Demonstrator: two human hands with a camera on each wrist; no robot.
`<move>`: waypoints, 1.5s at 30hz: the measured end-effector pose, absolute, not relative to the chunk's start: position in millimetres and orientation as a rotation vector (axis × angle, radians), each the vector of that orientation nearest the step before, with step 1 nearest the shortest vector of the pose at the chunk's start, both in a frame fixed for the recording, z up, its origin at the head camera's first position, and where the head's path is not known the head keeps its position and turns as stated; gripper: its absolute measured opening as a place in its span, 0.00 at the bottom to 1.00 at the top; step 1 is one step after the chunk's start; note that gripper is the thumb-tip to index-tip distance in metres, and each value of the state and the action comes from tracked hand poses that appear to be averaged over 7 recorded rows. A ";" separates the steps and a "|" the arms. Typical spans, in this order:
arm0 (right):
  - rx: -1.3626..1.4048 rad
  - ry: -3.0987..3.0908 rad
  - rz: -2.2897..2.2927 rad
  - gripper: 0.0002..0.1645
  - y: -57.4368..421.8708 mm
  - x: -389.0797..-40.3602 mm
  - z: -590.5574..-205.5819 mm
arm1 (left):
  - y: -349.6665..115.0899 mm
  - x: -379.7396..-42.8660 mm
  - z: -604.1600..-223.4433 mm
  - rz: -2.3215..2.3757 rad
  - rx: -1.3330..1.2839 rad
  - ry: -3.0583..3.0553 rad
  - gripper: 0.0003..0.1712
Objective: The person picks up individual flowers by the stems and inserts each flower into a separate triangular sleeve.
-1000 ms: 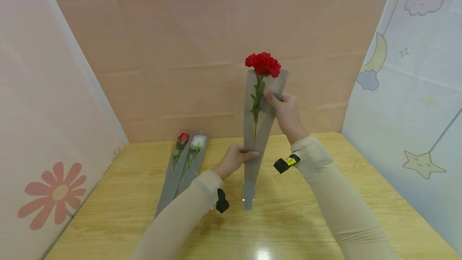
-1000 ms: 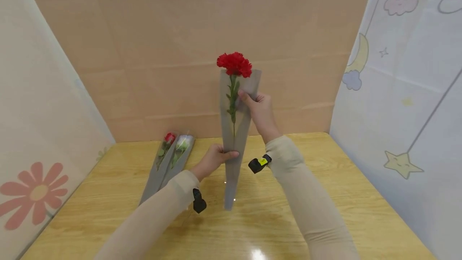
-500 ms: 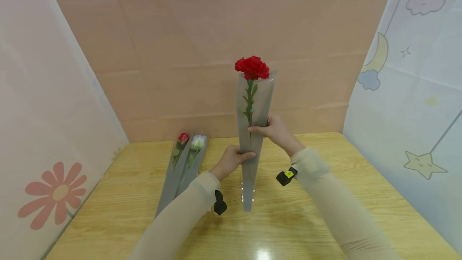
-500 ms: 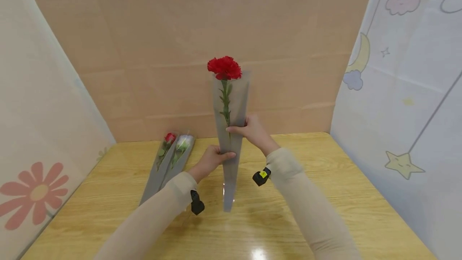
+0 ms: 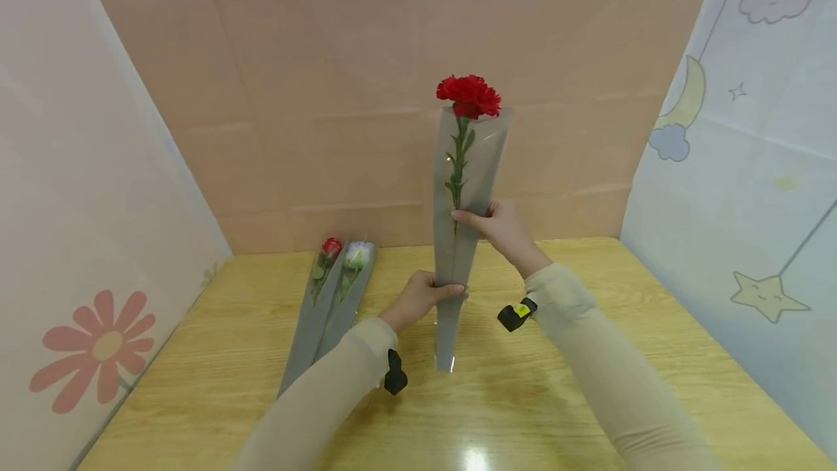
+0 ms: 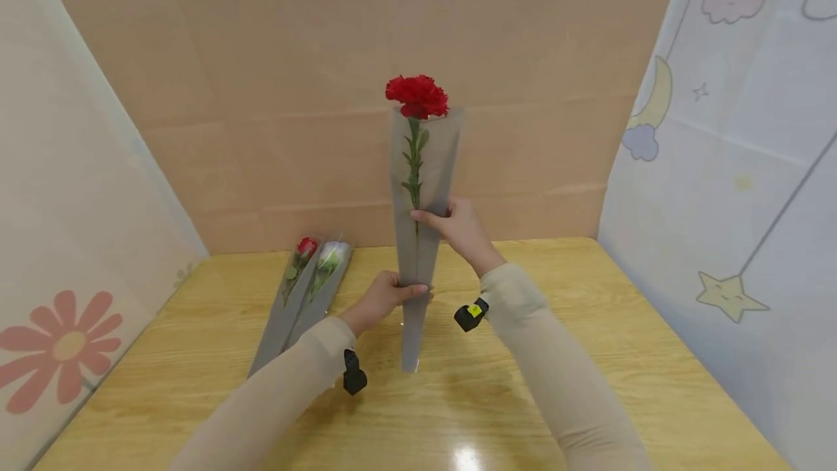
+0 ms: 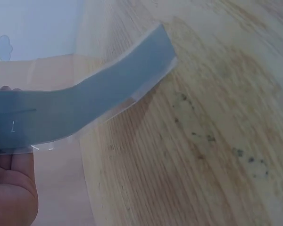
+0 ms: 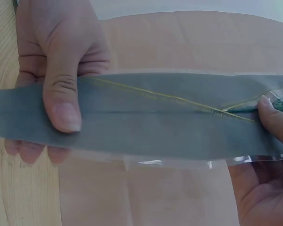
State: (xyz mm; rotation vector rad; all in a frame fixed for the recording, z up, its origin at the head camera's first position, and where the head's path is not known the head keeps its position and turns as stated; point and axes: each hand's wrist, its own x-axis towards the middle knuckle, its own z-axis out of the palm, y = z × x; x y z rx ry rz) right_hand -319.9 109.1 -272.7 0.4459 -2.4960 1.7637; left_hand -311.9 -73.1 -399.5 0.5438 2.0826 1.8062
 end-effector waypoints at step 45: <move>0.580 -2.472 1.977 0.26 109.4 -321.6 -278.6 | -67.2 -322.9 -365.6 2.090 0.599 1.919 0.17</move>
